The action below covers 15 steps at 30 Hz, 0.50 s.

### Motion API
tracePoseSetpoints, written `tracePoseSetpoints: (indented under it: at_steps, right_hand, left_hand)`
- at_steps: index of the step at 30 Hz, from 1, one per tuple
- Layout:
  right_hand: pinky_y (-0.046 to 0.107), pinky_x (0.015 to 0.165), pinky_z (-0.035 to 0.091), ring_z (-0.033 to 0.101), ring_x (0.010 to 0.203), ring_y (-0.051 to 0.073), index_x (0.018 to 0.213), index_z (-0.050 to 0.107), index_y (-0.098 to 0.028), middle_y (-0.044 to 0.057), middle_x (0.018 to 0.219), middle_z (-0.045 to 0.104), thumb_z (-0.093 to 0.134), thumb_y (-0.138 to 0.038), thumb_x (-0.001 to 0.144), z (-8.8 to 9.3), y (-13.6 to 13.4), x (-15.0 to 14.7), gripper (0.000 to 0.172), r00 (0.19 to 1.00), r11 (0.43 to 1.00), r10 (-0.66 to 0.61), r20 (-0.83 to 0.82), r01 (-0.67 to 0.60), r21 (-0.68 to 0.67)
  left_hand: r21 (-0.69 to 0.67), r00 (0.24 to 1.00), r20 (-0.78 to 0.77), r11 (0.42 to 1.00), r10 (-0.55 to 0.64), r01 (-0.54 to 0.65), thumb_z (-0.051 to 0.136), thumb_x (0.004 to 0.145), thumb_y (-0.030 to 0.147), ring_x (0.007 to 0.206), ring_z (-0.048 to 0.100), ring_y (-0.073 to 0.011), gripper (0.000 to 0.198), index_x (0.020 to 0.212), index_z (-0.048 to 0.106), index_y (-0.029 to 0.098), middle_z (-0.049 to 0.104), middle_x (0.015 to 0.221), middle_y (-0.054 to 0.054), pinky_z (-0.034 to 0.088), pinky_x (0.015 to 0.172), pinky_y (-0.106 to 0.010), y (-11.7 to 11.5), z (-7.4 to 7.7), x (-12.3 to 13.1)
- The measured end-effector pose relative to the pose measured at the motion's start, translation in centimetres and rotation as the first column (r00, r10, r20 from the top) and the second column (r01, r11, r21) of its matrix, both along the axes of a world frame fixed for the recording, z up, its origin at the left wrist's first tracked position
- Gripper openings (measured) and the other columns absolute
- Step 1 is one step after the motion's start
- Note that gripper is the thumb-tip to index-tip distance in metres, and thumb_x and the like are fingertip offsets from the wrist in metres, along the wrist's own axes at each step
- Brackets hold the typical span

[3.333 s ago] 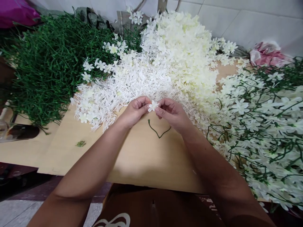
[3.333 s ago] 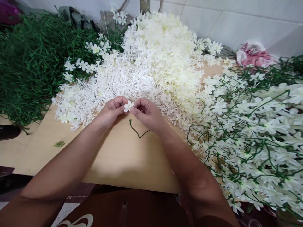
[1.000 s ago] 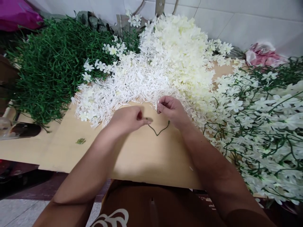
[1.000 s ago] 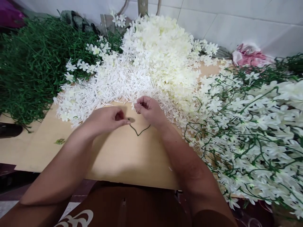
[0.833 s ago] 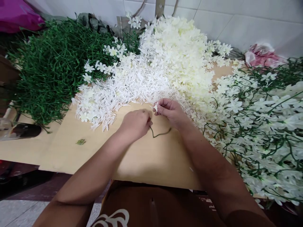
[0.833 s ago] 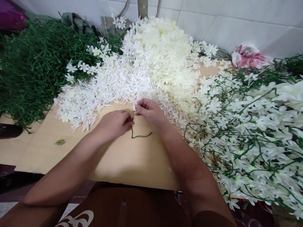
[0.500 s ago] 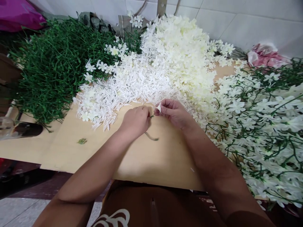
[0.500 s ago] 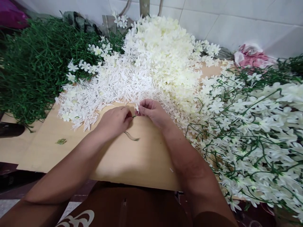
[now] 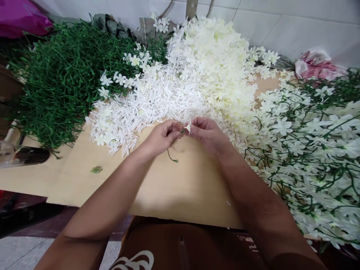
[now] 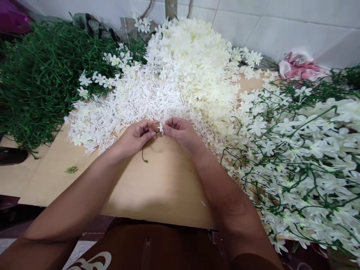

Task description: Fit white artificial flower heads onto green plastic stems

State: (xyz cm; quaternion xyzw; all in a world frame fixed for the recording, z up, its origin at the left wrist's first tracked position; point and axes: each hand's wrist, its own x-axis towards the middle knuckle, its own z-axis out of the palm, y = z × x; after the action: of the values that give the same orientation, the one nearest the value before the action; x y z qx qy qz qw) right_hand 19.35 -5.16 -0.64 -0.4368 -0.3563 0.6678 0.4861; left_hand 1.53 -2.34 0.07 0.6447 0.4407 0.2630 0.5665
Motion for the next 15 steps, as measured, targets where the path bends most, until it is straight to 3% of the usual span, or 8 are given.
tracePoseSetpoints:
  at_steps: [3, 7, 11, 15]
  right_hand:
    - [0.024, 0.059, 0.048, 0.055, 0.057, 0.008, 0.067, 0.062, -0.018, -0.004, 0.062, 0.06, 0.09, -0.04, 0.054, 0.13, -0.02, -0.1, 0.038, 1.0, 0.999, 0.009, -0.026, -0.01, -0.037]
    - [0.029, 0.077, 0.055, 0.059, 0.064, 0.009, 0.063, 0.061, -0.018, -0.004, 0.063, 0.061, 0.091, -0.036, 0.054, 0.05, 0.04, 0.01, 0.036, 0.996, 0.998, 0.009, -0.087, -0.015, -0.066]
    - [0.033, 0.084, 0.056, 0.06, 0.063, 0.009, 0.063, 0.062, -0.019, -0.005, 0.062, 0.062, 0.09, -0.038, 0.054, 0.08, -0.02, -0.12, 0.035, 0.997, 0.997, 0.016, -0.078, -0.022, -0.07]
    - [0.031, 0.086, 0.055, 0.063, 0.065, 0.008, 0.064, 0.063, -0.018, -0.005, 0.062, 0.063, 0.092, -0.038, 0.051, 0.23, -0.09, -0.36, 0.037, 0.997, 0.997, -0.001, -0.081, -0.005, -0.081]
  left_hand:
    - [-0.08, 0.995, 0.098, 0.997, -0.014, 0.022, 0.06, 0.078, 0.021, 0.07, 0.056, -0.0112, 0.011, 0.086, 0.063, 0.014, 0.065, 0.077, -0.002, 0.042, 0.067, -0.024, 0.15, -0.13, 0.07]
    - [-0.086, 0.996, 0.087, 0.996, 0.001, 0.006, 0.062, 0.078, 0.028, 0.076, 0.059, -0.0133, 0.017, 0.085, 0.066, 0.013, 0.068, 0.082, -0.004, 0.045, 0.071, -0.025, 0.36, -0.08, -0.11]
    - [-0.093, 0.995, 0.083, 0.995, 0.053, -0.045, 0.066, 0.075, 0.034, 0.071, 0.056, -0.0127, 0.02, 0.078, 0.062, 0.015, 0.063, 0.073, -0.001, 0.043, 0.067, -0.024, 0.53, -0.12, -0.13]
    - [-0.105, 0.984, 0.125, 0.988, 0.127, -0.114, 0.068, 0.074, 0.039, 0.056, 0.043, -0.0077, 0.026, 0.07, 0.056, 0.016, 0.051, 0.062, 0.003, 0.034, 0.054, -0.021, 0.69, -0.57, -0.11]
